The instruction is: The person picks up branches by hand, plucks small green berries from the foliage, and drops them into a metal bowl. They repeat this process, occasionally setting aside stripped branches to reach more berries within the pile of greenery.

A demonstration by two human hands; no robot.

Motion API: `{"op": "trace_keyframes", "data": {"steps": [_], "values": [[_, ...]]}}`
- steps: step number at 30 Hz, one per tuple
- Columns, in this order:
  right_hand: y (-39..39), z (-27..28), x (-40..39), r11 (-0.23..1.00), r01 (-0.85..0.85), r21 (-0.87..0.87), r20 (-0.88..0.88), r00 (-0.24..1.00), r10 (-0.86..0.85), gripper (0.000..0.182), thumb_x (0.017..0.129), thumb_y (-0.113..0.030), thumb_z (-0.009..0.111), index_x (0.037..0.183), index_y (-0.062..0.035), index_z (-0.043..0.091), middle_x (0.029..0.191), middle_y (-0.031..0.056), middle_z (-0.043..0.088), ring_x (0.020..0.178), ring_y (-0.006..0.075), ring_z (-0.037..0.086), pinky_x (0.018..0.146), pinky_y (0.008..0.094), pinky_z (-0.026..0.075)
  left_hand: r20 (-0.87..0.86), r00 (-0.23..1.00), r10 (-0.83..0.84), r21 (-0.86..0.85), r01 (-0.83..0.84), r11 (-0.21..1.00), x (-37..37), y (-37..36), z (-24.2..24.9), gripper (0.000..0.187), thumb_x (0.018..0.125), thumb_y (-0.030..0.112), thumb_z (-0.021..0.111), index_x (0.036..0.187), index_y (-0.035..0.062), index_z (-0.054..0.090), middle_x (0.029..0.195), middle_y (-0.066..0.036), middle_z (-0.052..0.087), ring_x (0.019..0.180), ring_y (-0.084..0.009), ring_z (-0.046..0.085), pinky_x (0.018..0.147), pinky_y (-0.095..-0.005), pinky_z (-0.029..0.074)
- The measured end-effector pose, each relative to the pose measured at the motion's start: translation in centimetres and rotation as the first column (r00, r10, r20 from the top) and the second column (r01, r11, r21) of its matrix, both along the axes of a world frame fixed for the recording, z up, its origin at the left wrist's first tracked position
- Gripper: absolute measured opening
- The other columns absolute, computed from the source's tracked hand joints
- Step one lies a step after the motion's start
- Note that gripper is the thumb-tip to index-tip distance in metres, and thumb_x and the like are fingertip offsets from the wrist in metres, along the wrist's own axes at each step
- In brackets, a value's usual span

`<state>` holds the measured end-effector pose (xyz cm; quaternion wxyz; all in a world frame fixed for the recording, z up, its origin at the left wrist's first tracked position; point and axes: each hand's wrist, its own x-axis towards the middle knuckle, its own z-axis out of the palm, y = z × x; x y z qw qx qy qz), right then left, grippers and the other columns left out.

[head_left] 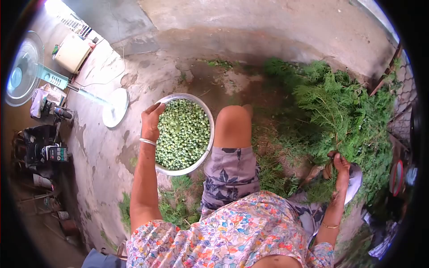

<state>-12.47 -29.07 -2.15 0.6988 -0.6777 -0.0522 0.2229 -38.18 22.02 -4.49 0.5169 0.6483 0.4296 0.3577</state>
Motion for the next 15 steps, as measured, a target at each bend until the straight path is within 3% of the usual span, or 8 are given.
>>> {"op": "trace_keyframes", "data": {"steps": [3, 5, 7, 10, 11, 13, 14, 15], "values": [[0.3, 0.5, -1.6, 0.998, -0.011, 0.059, -0.067, 0.998, 0.015, 0.032, 0.092, -0.030, 0.054, 0.091, 0.0018, 0.058, 0.050, 0.0013, 0.041, 0.041, 0.0117, 0.039, 0.039, 0.0263, 0.031, -0.119, 0.989, 0.086, 0.071, -0.078, 0.994, -1.8, -0.5, -0.5, 0.041, 0.075, 0.019, 0.070, 0.101, -0.0115, 0.062, 0.086, -0.009, 0.063, 0.076, -0.0149, 0.056, 0.071, -0.0266, 0.043], [0.8, 1.4, -3.0, 0.969, -0.026, 0.244, -0.131, 0.990, 0.059, 0.033, 0.091, -0.031, 0.055, 0.091, 0.0024, 0.056, 0.047, 0.0012, 0.038, 0.039, 0.0103, 0.035, 0.038, 0.0258, 0.029, -0.176, 0.982, 0.073, -0.005, -0.075, 0.997, -2.7, -1.0, -1.7, 0.039, 0.074, 0.019, 0.070, 0.098, -0.0113, 0.062, 0.081, -0.008, 0.063, 0.072, -0.0142, 0.055, 0.066, -0.0268, 0.044], [1.3, 2.5, -4.7, 0.938, 0.067, 0.340, -0.202, 0.979, 0.003, 0.031, 0.088, -0.029, 0.056, 0.088, 0.0022, 0.055, 0.047, -0.0001, 0.037, 0.038, 0.0089, 0.032, 0.038, 0.0251, 0.028, -0.190, 0.981, -0.032, -0.172, -0.001, 0.985, -2.3, -3.8, -1.4, 0.035, 0.074, 0.018, 0.069, 0.094, -0.0100, 0.063, 0.076, -0.007, 0.061, 0.067, -0.0128, 0.055, 0.059, -0.0267, 0.044], [0.5, 2.5, -5.6, 0.862, 0.010, 0.507, -0.269, 0.952, 0.147, 0.029, 0.089, -0.029, 0.056, 0.088, -0.0005, 0.056, 0.049, -0.0018, 0.036, 0.041, 0.0082, 0.033, 0.043, 0.0250, 0.031, -0.127, 0.989, -0.080, -0.112, 0.066, 0.991, 0.0, -9.3, -2.6, 0.029, 0.077, 0.017, 0.066, 0.092, -0.0079, 0.063, 0.074, -0.006, 0.061, 0.063, -0.0118, 0.056, 0.055, -0.0244, 0.045], [0.2, 2.9, -6.2, 0.861, 0.044, 0.507, -0.248, 0.964, 0.097, 0.029, 0.089, -0.029, 0.056, 0.088, -0.0005, 0.056, 0.049, -0.0018, 0.036, 0.041, 0.0082, 0.033, 0.043, 0.0250, 0.031, -0.131, 0.987, -0.098, -0.057, 0.091, 0.994, 1.0, -11.1, -2.0, 0.028, 0.078, 0.016, 0.065, 0.093, -0.0075, 0.063, 0.076, -0.006, 0.062, 0.064, -0.0118, 0.057, 0.056, -0.0232, 0.047], [0.1, 3.6, -7.5, 0.841, 0.154, 0.518, -0.421, 0.902, 0.095, 0.029, 0.089, -0.031, 0.056, 0.088, -0.0016, 0.056, 0.049, -0.0030, 0.035, 0.044, 0.0075, 0.034, 0.045, 0.0250, 0.032, 0.040, 0.982, -0.183, 0.042, 0.181, 0.983, 2.9, -15.2, 0.2, 0.024, 0.081, 0.013, 0.063, 0.092, -0.0081, 0.063, 0.077, -0.007, 0.063, 0.065, -0.0109, 0.058, 0.057, -0.0222, 0.048], [-0.1, 3.7, -8.0, 0.836, 0.168, 0.522, -0.414, 0.907, 0.076, 0.029, 0.089, -0.031, 0.056, 0.088, -0.0016, 0.056, 0.049, -0.0030, 0.035, 0.044, 0.0075, 0.034, 0.045, 0.0250, 0.032, 0.141, 0.962, -0.233, 0.078, 0.224, 0.971, 4.2, -17.6, 2.1, 0.018, 0.081, 0.006, 0.063, 0.093, -0.0076, 0.063, 0.073, -0.004, 0.061, 0.059, -0.0071, 0.052, 0.054, -0.0204, 0.043], [-0.1, 3.8, -8.1, 0.834, 0.114, 0.539, -0.391, 0.911, 0.128, 0.028, 0.091, -0.031, 0.054, 0.088, -0.0034, 0.055, 0.050, -0.0041, 0.034, 0.044, 0.0068, 0.032, 0.046, 0.0233, 0.030, 0.161, 0.935, -0.315, 0.078, 0.306, 0.949, 5.4, -19.5, 4.0, 0.016, 0.082, 0.005, 0.062, 0.094, -0.0060, 0.064, 0.074, -0.003, 0.062, 0.061, -0.0070, 0.054, 0.055, -0.0204, 0.044]]}}
